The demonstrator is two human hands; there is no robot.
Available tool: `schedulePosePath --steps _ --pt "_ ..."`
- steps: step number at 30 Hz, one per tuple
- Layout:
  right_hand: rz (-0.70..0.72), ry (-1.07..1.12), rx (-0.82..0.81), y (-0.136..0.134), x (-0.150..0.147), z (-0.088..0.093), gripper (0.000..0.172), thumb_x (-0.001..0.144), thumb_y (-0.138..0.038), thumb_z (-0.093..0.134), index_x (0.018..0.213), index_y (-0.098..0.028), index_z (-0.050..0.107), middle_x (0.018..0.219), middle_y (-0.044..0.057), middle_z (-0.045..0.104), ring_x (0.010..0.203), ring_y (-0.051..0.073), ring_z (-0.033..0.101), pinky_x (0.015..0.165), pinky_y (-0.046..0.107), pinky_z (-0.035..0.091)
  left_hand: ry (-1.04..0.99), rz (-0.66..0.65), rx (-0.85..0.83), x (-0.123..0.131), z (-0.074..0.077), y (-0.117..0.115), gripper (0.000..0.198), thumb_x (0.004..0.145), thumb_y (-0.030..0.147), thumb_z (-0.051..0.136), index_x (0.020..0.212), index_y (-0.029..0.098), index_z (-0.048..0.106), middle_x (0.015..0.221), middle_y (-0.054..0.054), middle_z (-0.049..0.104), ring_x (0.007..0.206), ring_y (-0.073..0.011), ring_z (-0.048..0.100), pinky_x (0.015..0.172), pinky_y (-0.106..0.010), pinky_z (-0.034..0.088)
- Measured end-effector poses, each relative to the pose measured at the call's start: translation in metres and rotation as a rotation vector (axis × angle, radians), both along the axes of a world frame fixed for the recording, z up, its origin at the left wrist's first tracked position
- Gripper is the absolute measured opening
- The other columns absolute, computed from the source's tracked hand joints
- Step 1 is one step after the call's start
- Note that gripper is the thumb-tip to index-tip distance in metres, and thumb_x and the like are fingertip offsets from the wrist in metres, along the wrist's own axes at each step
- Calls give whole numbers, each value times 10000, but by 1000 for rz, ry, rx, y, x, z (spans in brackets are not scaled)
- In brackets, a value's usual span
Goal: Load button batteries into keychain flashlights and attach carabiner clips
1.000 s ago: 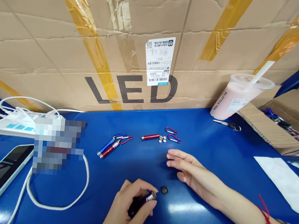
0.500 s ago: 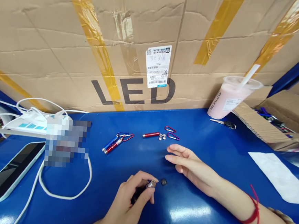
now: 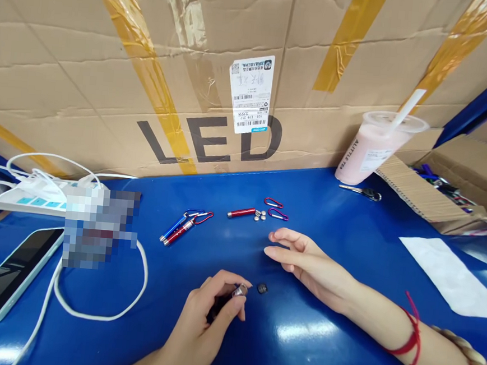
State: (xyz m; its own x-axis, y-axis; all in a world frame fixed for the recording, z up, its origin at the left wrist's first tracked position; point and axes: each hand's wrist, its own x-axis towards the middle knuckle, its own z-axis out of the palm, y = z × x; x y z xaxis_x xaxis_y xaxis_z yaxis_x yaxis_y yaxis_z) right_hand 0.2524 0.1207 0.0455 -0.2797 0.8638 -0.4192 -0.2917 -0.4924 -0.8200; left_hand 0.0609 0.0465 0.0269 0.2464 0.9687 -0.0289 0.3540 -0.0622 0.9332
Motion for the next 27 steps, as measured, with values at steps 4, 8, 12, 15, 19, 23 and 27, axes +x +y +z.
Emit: schedulePosePath --steps 4,8,12,15,19,23,27 --pt "7 -41 16 -1 1 -1 331 514 -205 861 798 -203 690 875 -16 631 521 28 466 490 171 434 -5 13 2 -1 0 2 171 939 300 450 985 241 604 665 35 622 649 -147 549 636 -244 369" --pt "-6 -27 -62 1 2 -4 358 496 -204 886 798 -217 695 864 -33 628 517 16 472 494 155 431 -6 13 -4 -3 -1 3 170 940 301 455 999 241 603 663 34 623 648 -147 556 631 -242 378" --pt "-13 -5 -113 3 3 -4 372 466 -207 900 777 -226 696 815 -66 624 504 -3 471 485 121 411 9 -9 6 -5 -2 4 170 945 304 456 1001 242 604 666 28 635 648 -151 565 630 -246 384" --pt "0 9 -104 4 2 -1 348 454 -214 901 729 -214 687 743 -77 615 478 -7 442 471 117 396 4 -11 25 -5 -3 6 169 950 303 452 1003 248 603 666 31 638 634 -146 567 630 -247 380" --pt "-1 5 -91 3 2 -2 329 472 -202 893 730 -214 689 766 -75 625 489 -5 449 450 122 379 -8 -1 2 -5 -1 6 156 942 295 463 987 252 607 672 33 638 633 -141 567 629 -244 371" --pt "30 4 -84 5 3 -6 305 504 -200 884 739 -207 689 743 -59 623 504 7 456 448 129 368 -18 22 -74 -3 2 4 142 926 288 485 978 257 614 683 38 638 649 -137 567 640 -242 362" --pt "60 11 -61 5 4 -8 290 518 -209 876 732 -202 681 726 -48 620 471 11 410 427 149 339 -25 25 -70 -4 2 4 149 929 290 480 974 266 620 683 41 638 647 -134 562 633 -238 356"
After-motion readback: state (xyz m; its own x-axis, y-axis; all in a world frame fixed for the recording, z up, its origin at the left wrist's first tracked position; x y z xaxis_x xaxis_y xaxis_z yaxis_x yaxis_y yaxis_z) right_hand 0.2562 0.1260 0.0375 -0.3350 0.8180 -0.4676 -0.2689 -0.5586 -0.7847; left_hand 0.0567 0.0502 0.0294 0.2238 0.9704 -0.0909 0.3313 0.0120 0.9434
